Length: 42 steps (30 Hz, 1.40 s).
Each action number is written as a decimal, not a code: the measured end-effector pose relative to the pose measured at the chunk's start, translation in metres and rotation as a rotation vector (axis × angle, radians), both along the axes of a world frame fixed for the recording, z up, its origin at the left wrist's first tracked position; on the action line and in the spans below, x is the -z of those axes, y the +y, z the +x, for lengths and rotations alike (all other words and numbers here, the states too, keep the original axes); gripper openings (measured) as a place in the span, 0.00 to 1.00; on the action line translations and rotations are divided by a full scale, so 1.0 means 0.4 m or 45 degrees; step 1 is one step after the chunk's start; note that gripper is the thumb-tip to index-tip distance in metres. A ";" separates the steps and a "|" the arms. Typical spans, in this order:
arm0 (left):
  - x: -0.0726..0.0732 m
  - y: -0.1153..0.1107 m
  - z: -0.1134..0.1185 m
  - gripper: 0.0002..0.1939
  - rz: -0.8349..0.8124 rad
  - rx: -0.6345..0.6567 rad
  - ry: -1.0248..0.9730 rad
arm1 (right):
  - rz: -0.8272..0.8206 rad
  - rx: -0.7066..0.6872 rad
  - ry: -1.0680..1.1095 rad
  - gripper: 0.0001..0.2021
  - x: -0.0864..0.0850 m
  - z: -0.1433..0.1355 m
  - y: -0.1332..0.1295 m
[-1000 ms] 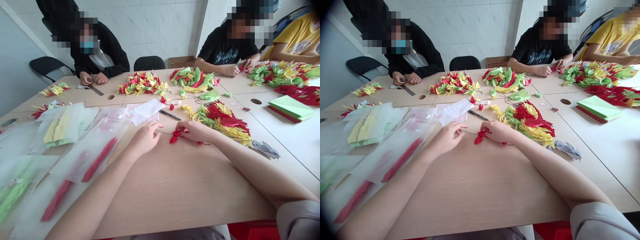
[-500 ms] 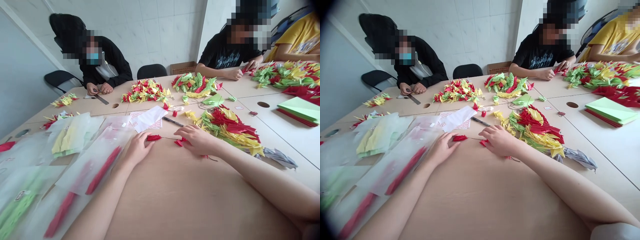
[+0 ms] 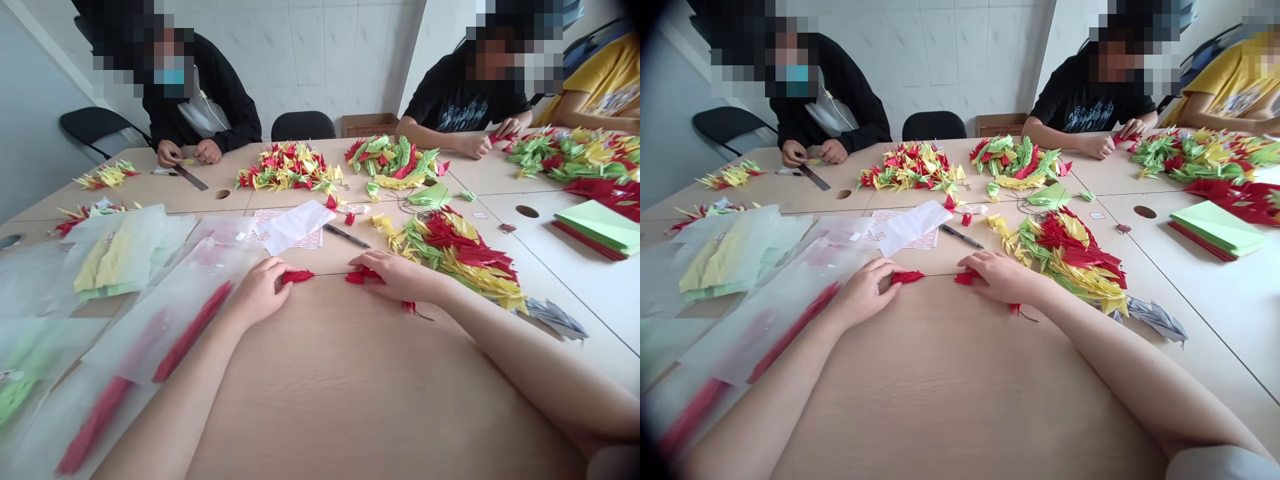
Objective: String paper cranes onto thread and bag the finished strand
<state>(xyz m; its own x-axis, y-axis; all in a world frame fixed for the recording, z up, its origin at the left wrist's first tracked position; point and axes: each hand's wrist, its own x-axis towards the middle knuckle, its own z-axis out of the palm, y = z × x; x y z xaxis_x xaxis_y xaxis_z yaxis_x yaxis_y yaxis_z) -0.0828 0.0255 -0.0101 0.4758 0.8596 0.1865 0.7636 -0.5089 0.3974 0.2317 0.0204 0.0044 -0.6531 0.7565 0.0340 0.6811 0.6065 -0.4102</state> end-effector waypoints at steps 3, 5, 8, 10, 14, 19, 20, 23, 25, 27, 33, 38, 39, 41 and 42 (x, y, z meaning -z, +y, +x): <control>-0.001 0.003 -0.013 0.12 -0.002 -0.037 0.059 | -0.019 0.019 -0.048 0.11 -0.010 0.010 0.005; -0.002 0.005 -0.024 0.12 -0.003 -0.058 0.111 | -0.004 0.028 -0.104 0.07 -0.016 0.011 0.006; -0.012 0.000 -0.024 0.15 0.017 -0.080 0.146 | -0.005 0.051 -0.087 0.06 -0.026 0.005 0.003; -0.025 -0.013 -0.002 0.18 0.055 -0.077 0.071 | -0.030 0.063 -0.007 0.07 -0.032 -0.002 -0.002; -0.034 -0.051 0.101 0.22 0.014 0.032 -0.216 | -0.061 0.054 0.232 0.08 -0.037 -0.017 -0.013; 0.015 -0.065 0.202 0.18 -0.129 0.141 -0.316 | -0.017 0.064 0.339 0.07 -0.030 -0.026 -0.020; 0.025 -0.063 0.206 0.14 -0.141 0.114 -0.345 | -0.011 0.102 0.312 0.07 -0.028 -0.025 -0.020; 0.040 -0.056 0.196 0.10 -0.160 0.025 -0.378 | -0.004 0.238 0.221 0.06 -0.028 -0.020 -0.017; 0.041 -0.051 0.180 0.10 -0.107 -0.004 -0.322 | -0.001 0.334 0.181 0.07 -0.032 -0.017 -0.014; 0.037 -0.046 0.164 0.11 -0.006 -0.005 -0.227 | 0.000 0.417 0.148 0.07 -0.036 -0.015 -0.011; 0.015 -0.046 0.126 0.15 0.218 -0.100 0.160 | -0.183 0.307 0.024 0.09 -0.041 0.008 -0.002; -0.014 -0.061 0.119 0.25 0.281 -0.155 0.153 | -0.048 0.316 -0.117 0.19 -0.082 0.041 -0.012; -0.018 -0.061 0.120 0.24 0.276 -0.136 0.114 | -0.023 0.327 -0.108 0.18 -0.094 0.044 -0.016; -0.019 -0.058 0.128 0.21 0.246 -0.086 0.035 | -0.001 0.328 -0.066 0.16 -0.109 0.042 -0.026; -0.017 -0.055 0.135 0.20 0.226 -0.056 0.003 | 0.000 0.328 -0.051 0.16 -0.110 0.037 -0.032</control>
